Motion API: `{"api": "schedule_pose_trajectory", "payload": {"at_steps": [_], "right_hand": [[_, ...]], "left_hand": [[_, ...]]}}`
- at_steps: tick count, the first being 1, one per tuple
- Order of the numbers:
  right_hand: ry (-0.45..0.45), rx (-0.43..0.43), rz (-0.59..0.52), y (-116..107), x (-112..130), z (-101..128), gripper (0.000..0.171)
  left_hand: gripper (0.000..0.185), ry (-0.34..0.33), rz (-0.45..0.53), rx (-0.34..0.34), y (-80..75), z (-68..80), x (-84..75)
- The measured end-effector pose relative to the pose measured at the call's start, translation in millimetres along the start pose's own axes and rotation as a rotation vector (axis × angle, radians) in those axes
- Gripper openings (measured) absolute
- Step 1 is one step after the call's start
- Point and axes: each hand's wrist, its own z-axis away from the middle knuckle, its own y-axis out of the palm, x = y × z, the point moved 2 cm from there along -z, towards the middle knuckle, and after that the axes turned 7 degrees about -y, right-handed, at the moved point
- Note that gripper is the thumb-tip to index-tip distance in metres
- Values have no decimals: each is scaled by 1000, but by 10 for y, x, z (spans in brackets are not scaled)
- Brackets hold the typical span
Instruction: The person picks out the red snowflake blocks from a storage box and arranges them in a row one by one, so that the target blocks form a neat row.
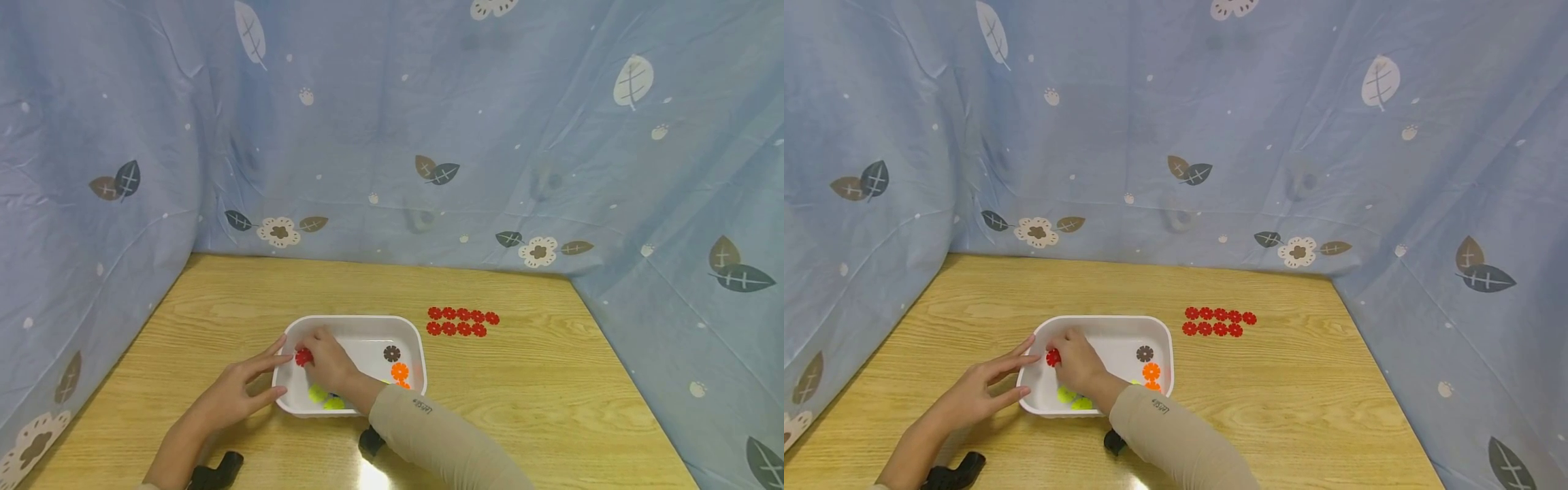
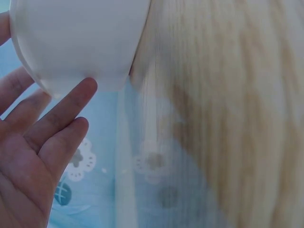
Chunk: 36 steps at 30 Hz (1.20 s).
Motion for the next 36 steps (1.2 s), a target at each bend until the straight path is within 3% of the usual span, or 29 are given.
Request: {"api": "schedule_pose_trajectory", "payload": {"at_steps": [8,12,27,36], "right_hand": [[-21,7,13,-5,2,-27,29],[-24,-1,-33,-28,6,-42,30],[193,-64,-587,-327,-102,79,33],[200,-137,-828,-837,-216,447,32]], "left_hand": [[45,10,-5,-6,-18,-8,8],[45,9,-20,7,-36,-7,-8],[44,-3,-49,-5,-33,7,-17],[45,-59,-48,12,-16,-2,-24]]}}
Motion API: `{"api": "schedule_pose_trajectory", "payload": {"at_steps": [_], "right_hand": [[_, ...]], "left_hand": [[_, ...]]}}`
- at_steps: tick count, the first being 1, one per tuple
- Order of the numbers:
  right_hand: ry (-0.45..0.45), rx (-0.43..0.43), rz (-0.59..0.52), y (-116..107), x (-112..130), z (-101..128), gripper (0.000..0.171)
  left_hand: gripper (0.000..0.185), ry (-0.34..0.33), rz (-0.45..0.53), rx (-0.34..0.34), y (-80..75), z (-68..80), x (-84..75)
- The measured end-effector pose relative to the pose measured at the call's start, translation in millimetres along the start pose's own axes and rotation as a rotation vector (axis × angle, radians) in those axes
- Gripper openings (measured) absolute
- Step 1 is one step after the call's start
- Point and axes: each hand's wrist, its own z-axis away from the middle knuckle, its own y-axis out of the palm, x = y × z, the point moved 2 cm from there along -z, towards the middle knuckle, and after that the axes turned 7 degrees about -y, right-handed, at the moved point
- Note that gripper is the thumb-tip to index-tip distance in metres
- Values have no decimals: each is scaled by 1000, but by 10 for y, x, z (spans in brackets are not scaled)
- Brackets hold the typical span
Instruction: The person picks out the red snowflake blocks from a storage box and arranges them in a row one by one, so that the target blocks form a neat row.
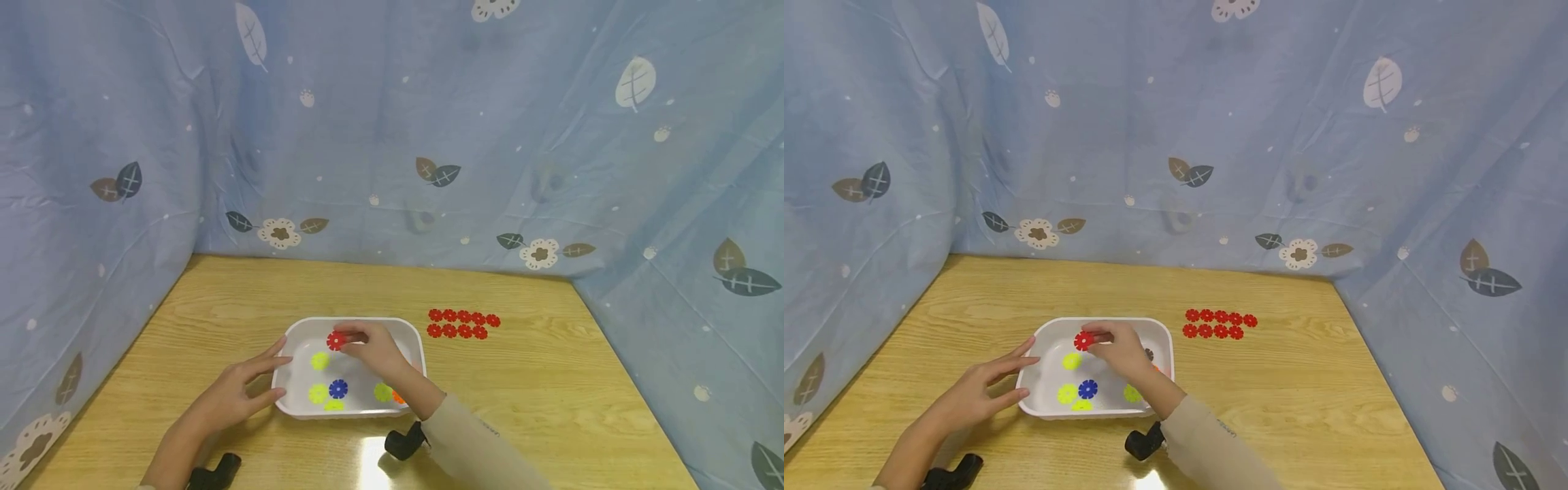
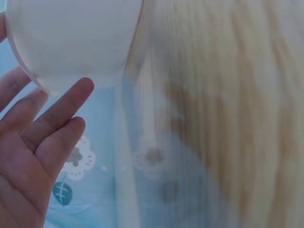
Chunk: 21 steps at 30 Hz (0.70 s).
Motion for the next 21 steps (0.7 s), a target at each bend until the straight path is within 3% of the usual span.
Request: {"api": "schedule_pose_trajectory", "payload": {"at_steps": [3,10,15,21], "right_hand": [[28,-44,-38,-210,5,112,32],[48,-216,-141,-743,-258,340,34],[58,-342,-121,-1165,-495,502,37],[152,-447,-83,-1621,-803,754,42]], "left_hand": [[45,2,-4,10,6,-12,2],[45,16,4,14,4,-25,-6],[45,-4,20,9,5,-17,0],[47,-1,6,0,4,3,12]]}}
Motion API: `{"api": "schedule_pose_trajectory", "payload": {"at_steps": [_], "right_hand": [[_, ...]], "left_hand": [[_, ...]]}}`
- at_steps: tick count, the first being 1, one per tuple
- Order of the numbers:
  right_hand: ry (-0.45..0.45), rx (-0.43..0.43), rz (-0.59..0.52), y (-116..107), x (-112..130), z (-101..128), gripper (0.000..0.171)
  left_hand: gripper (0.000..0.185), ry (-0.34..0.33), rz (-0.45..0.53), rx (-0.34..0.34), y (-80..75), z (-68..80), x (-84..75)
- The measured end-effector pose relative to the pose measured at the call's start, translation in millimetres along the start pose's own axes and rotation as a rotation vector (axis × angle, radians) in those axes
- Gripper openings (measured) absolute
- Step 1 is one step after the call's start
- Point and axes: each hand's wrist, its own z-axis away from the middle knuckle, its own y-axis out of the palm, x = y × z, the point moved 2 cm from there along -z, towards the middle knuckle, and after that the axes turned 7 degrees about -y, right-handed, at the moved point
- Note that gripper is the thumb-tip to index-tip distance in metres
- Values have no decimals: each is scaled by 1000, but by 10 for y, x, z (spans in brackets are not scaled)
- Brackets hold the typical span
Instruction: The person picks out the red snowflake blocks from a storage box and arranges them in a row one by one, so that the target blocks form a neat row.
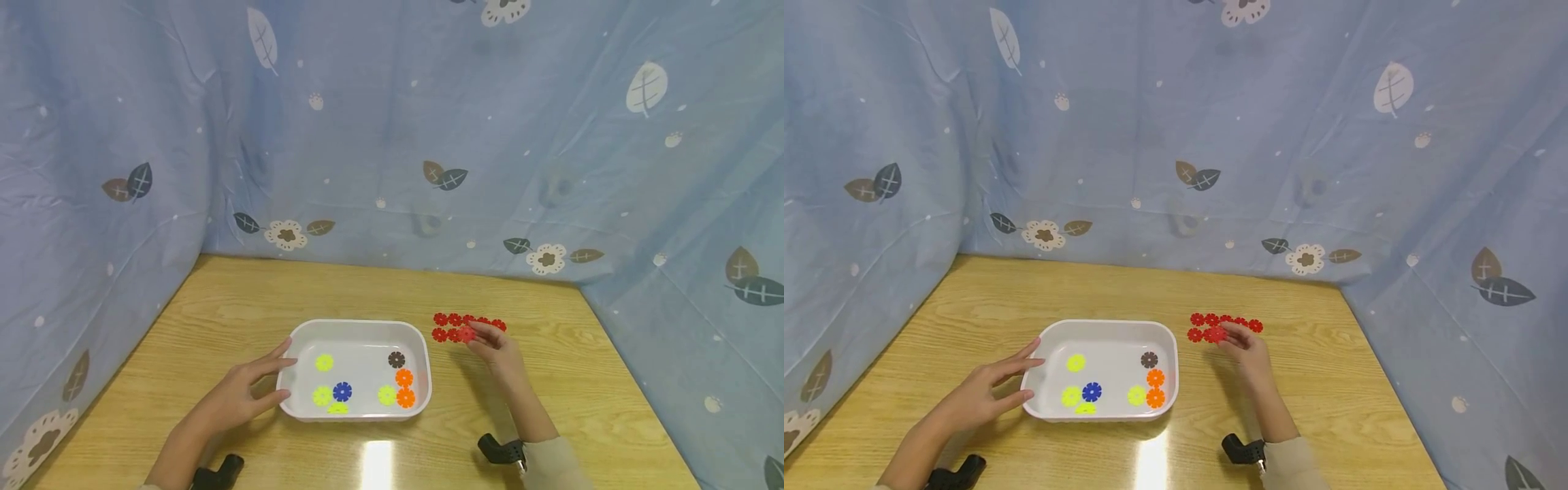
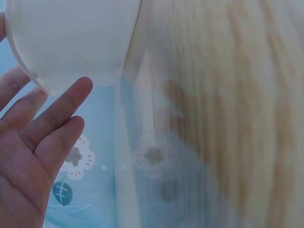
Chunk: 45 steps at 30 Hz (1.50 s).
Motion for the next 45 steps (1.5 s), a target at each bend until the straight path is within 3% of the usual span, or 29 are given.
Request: {"api": "schedule_pose_trajectory", "payload": {"at_steps": [7,12,18,37,45], "right_hand": [[124,-158,-14,-450,-283,-38,47],[151,-223,-73,-563,-411,-111,46],[165,-281,28,-629,-529,-198,43],[40,-235,531,-566,-567,-272,32],[42,-234,540,-569,-514,-212,35]], "left_hand": [[45,-12,7,7,-19,-9,-7],[44,-30,24,13,-37,-13,-10],[44,-27,27,14,-22,-27,7],[44,-26,28,17,-42,-37,-23],[44,-17,20,16,-40,-30,-22]]}}
